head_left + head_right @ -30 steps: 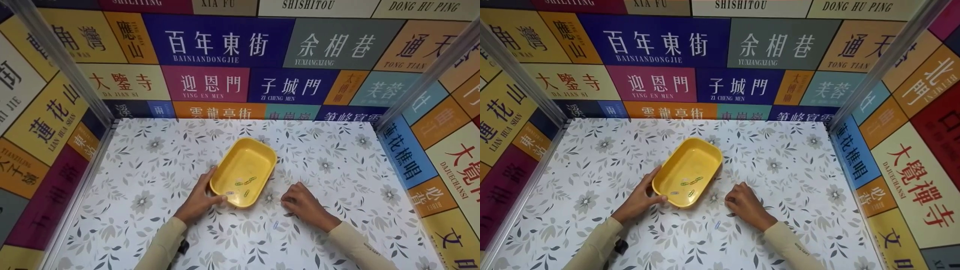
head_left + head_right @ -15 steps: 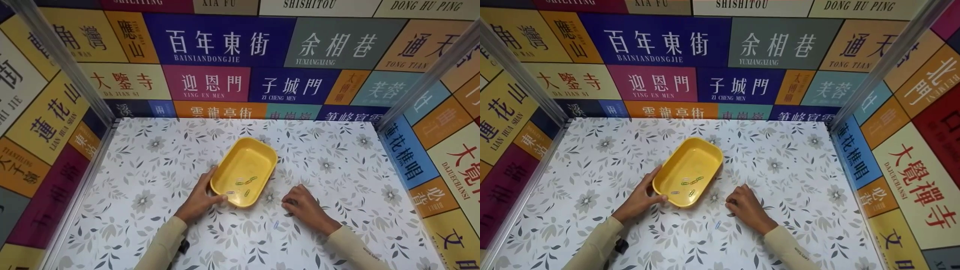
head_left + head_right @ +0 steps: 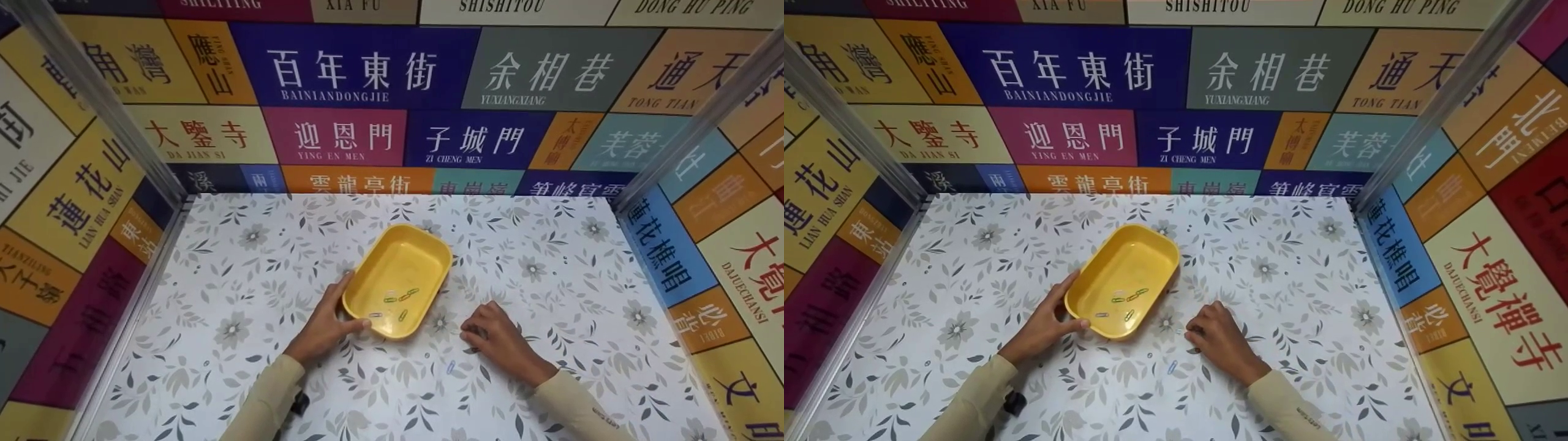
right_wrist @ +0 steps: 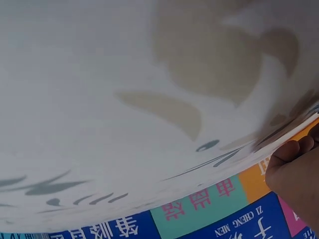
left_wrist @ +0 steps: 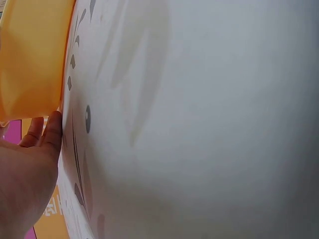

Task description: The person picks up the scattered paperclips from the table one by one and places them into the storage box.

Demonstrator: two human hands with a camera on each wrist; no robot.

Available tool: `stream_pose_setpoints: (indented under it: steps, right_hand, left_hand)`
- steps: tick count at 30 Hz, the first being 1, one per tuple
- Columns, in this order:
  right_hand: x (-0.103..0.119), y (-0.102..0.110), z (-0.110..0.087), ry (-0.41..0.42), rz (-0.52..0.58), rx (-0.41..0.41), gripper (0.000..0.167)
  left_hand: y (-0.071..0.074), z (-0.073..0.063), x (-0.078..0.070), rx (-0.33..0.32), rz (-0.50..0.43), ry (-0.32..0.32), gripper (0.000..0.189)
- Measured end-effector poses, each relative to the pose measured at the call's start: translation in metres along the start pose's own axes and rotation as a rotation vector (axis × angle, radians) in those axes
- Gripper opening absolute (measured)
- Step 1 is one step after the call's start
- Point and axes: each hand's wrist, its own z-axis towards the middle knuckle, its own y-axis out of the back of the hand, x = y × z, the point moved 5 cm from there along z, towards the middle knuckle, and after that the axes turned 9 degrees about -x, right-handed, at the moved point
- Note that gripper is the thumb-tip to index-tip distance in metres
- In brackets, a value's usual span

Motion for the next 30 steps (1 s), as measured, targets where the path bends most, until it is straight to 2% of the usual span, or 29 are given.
stream_pose_setpoints:
  steps: [5,10,15,21,30]
  right_hand:
    - [-0.0006,-0.0017,-0.0012,0.007,0.002,-0.002,0.008]
    - [0.0008,-0.0033,-0.004,0.126,-0.036,-0.041,0.005]
    - [0.0028,-0.0043,-0.007,0.222,-0.084,-0.1,0.012]
    - [0.0053,-0.0035,-0.0069,0.251,-0.083,-0.111,0.013]
    - [0.0057,-0.0042,-0.0069,0.216,-0.082,-0.057,0.011]
  left_hand:
    - [0.0003,-0.0005,0.0017,-0.007,-0.017,0.008,0.115]
    - [0.0003,-0.0016,0.0039,0.002,-0.053,0.007,0.112]
    - [-0.0001,-0.0006,0.0045,0.009,-0.038,0.005,0.111]
    - [-0.0001,-0.001,0.0019,0.003,-0.027,0.007,0.112]
    - [0.0004,-0.0011,0.0004,-0.002,-0.009,0.014,0.113]
